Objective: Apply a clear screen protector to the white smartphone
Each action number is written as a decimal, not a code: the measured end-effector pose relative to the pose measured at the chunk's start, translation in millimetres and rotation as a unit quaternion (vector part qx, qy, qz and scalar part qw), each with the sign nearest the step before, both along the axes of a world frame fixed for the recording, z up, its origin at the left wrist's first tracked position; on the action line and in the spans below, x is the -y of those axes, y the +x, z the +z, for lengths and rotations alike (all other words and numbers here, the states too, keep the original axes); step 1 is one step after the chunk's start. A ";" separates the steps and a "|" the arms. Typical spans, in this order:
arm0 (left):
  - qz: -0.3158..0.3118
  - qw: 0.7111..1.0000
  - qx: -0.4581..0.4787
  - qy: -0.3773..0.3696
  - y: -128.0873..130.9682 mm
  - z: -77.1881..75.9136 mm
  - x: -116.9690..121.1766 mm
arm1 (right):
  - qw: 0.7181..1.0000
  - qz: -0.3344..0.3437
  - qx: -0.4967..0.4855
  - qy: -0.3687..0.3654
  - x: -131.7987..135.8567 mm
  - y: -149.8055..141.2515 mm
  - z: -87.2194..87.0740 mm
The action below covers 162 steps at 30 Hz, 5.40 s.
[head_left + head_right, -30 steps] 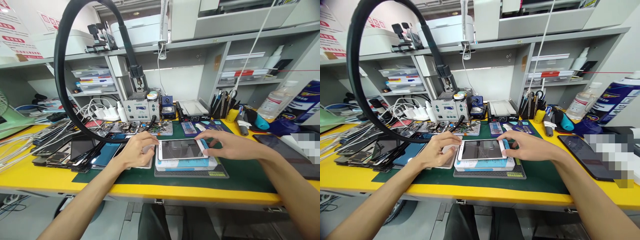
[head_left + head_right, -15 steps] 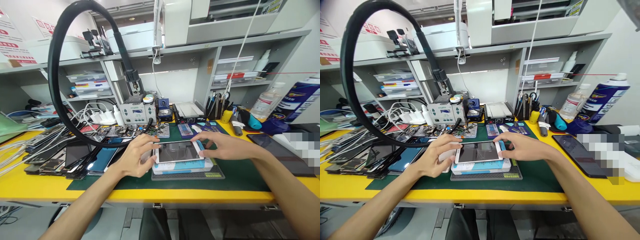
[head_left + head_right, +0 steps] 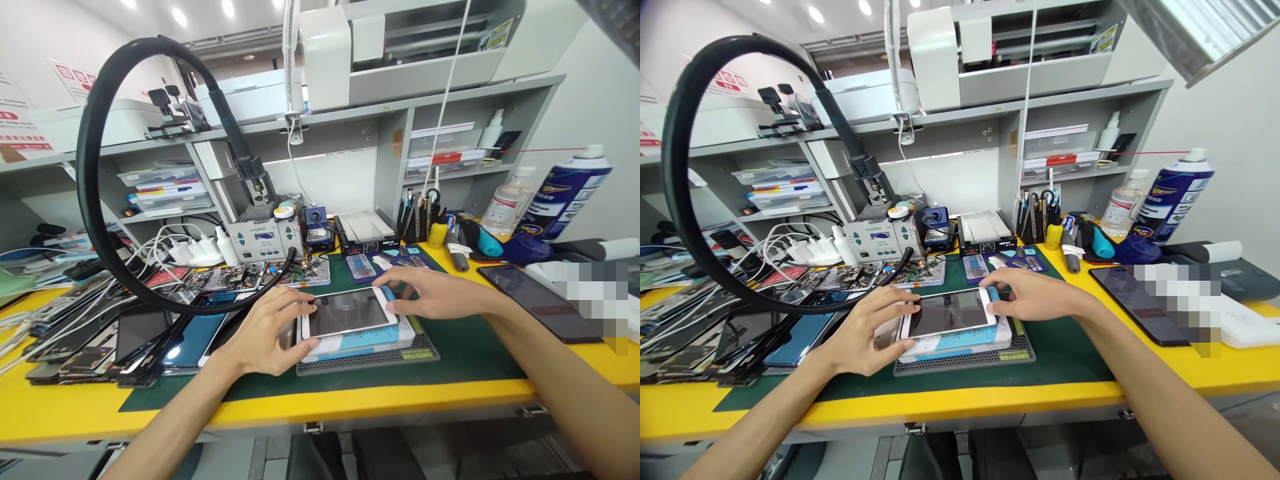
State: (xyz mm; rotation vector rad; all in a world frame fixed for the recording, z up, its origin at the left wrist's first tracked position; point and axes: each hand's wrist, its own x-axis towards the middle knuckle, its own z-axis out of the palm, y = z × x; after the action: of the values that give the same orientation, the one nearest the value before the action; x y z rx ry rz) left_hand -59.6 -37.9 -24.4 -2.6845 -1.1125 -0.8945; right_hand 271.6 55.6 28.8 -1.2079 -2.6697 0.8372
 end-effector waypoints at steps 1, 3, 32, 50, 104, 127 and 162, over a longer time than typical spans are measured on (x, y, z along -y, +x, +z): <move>0.001 1.000 0.000 0.002 0.4 -0.1 -0.1 | 1.000 0.000 -0.003 -0.001 -1.0 0.6 -1.1; 0.004 1.000 0.001 0.003 1.0 -0.5 -0.6 | 1.000 -0.001 -0.007 0.005 -2.7 1.8 -2.9; 0.028 1.000 -0.009 -0.006 -1.2 -3.4 -2.6 | 1.000 0.013 -0.013 0.009 -4.3 5.5 -5.1; 0.026 1.000 -0.002 -0.014 -2.9 -2.4 -0.5 | 1.000 0.016 0.010 0.018 0.2 3.8 -1.7; 0.043 0.999 0.016 -0.004 -10.8 -2.0 -5.1 | 0.999 0.003 0.023 0.030 3.5 -0.8 -1.5; 0.044 0.999 0.016 -0.010 -12.0 -0.7 -4.8 | 1.000 0.002 0.009 0.024 3.6 0.0 -2.6; 0.045 0.999 0.022 0.003 -12.1 -2.4 -5.8 | 0.999 0.003 0.015 0.028 3.5 0.2 -3.1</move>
State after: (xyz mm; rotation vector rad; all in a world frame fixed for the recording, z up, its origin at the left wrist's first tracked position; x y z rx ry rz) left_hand -71.7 -32.0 -26.8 -2.5998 -1.2265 -0.9438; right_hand 271.8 52.1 25.7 -1.2103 -2.7024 0.7459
